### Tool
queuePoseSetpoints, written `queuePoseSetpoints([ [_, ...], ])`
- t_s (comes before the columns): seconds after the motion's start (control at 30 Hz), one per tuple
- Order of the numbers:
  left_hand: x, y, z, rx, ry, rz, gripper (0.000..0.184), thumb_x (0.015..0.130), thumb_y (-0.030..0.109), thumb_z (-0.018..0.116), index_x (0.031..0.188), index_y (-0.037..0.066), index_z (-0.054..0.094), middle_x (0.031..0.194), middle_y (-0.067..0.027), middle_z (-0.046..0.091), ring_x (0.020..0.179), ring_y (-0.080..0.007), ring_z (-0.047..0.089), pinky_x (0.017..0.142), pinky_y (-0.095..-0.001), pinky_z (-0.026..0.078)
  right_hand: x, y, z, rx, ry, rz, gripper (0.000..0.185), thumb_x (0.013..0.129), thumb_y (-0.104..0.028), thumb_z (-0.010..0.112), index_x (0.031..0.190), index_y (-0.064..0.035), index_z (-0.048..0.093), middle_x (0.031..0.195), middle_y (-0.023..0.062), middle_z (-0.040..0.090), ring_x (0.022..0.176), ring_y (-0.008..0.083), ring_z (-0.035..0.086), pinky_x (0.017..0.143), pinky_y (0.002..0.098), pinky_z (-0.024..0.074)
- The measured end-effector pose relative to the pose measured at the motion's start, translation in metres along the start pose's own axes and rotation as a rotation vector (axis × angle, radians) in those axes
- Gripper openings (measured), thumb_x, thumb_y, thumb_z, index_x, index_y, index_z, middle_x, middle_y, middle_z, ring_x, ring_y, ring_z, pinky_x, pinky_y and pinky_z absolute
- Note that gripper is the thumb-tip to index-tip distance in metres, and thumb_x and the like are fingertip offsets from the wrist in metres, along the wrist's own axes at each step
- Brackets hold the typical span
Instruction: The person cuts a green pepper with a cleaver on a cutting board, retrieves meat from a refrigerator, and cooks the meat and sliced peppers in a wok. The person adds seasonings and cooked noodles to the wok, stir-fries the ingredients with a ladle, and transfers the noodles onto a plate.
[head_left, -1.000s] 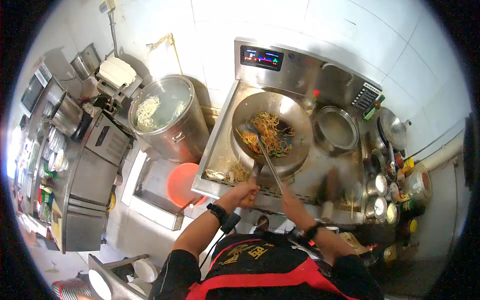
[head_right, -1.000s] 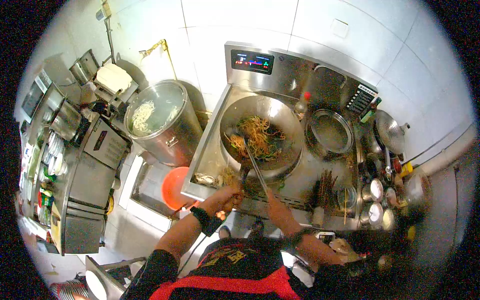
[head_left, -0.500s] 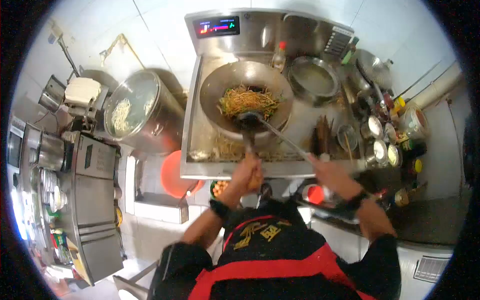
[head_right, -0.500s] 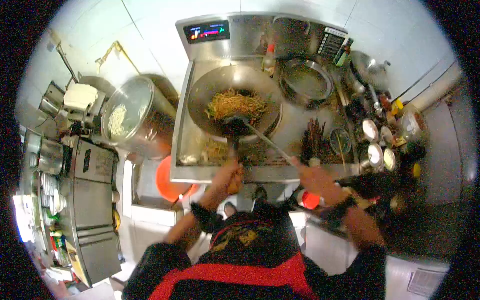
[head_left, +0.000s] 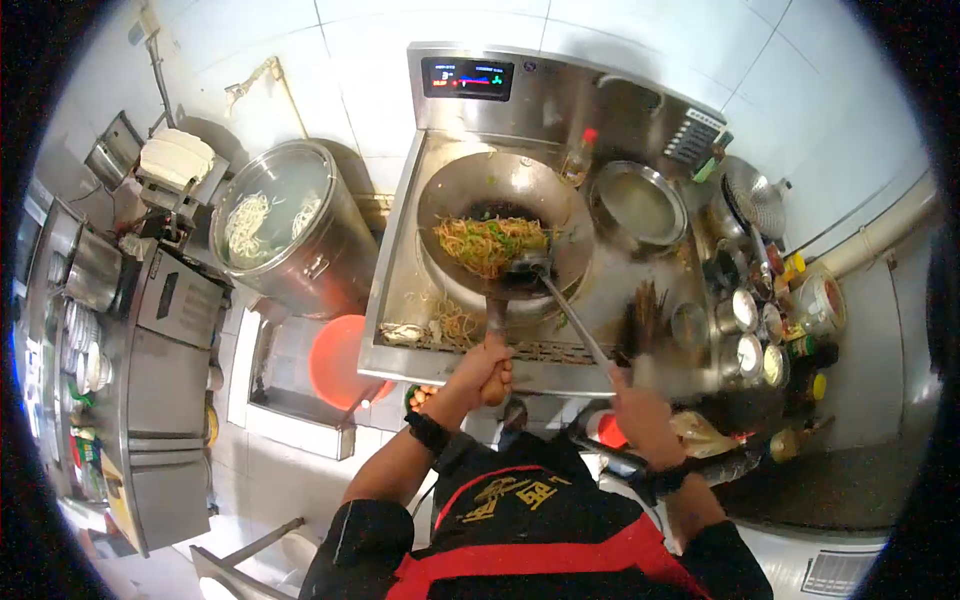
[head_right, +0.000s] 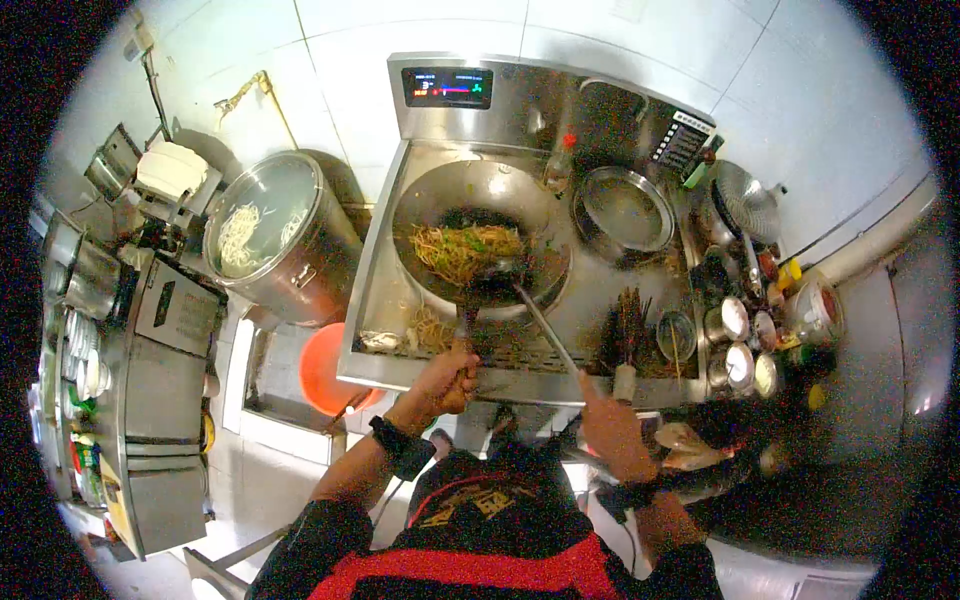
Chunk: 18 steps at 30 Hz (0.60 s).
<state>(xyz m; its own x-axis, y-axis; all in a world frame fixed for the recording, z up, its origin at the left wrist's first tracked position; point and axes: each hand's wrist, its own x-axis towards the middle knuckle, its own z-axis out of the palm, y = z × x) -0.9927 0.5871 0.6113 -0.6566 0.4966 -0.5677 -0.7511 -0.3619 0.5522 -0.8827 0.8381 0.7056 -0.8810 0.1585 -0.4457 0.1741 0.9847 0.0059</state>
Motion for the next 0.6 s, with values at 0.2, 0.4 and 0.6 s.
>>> queuePoseSetpoints([
  [0.2, 0.029, -0.049, -0.030, -0.269, -0.158, -0.009, 0.031, 0.091, 0.030, 0.061, 0.110, 0.010, 0.048, 0.074, -0.0032, 0.054, 0.066, -0.0170, 0.057, 0.060, -0.0330, 0.051, 0.025, 0.004, 0.065, 0.316, 0.221, -0.044, 0.059, 0.088, -0.019, 0.054, 0.143, -0.0144, 0.034, 0.087, 0.0276, 0.062, 0.080, 0.0450, 0.060, 0.072, 0.0515, 0.0477],
  [0.4, 0.069, -0.181, -0.150, -0.122, -0.316, -0.368, 0.044, 0.090, 0.040, 0.057, 0.121, 0.008, 0.054, 0.095, -0.0090, 0.065, 0.092, -0.0245, 0.062, 0.079, -0.0384, 0.050, 0.015, -0.019, 0.047, 0.631, 0.144, 0.110, 0.056, 0.089, -0.017, 0.056, 0.141, -0.0054, 0.037, 0.098, 0.0201, 0.066, 0.079, 0.0267, 0.065, 0.072, 0.0384, 0.0496],
  [0.6, 0.218, -0.313, -0.267, 0.279, 0.377, 0.473, 0.052, 0.088, 0.042, 0.057, 0.118, 0.000, 0.056, 0.105, -0.0137, 0.065, 0.104, -0.0281, 0.060, 0.093, -0.0444, 0.046, 0.037, -0.001, 0.076, 0.621, 0.436, -0.209, 0.057, 0.088, -0.009, 0.055, 0.142, -0.0070, 0.037, 0.108, 0.0072, 0.061, 0.072, 0.0128, 0.060, 0.064, 0.0286, 0.0496],
])
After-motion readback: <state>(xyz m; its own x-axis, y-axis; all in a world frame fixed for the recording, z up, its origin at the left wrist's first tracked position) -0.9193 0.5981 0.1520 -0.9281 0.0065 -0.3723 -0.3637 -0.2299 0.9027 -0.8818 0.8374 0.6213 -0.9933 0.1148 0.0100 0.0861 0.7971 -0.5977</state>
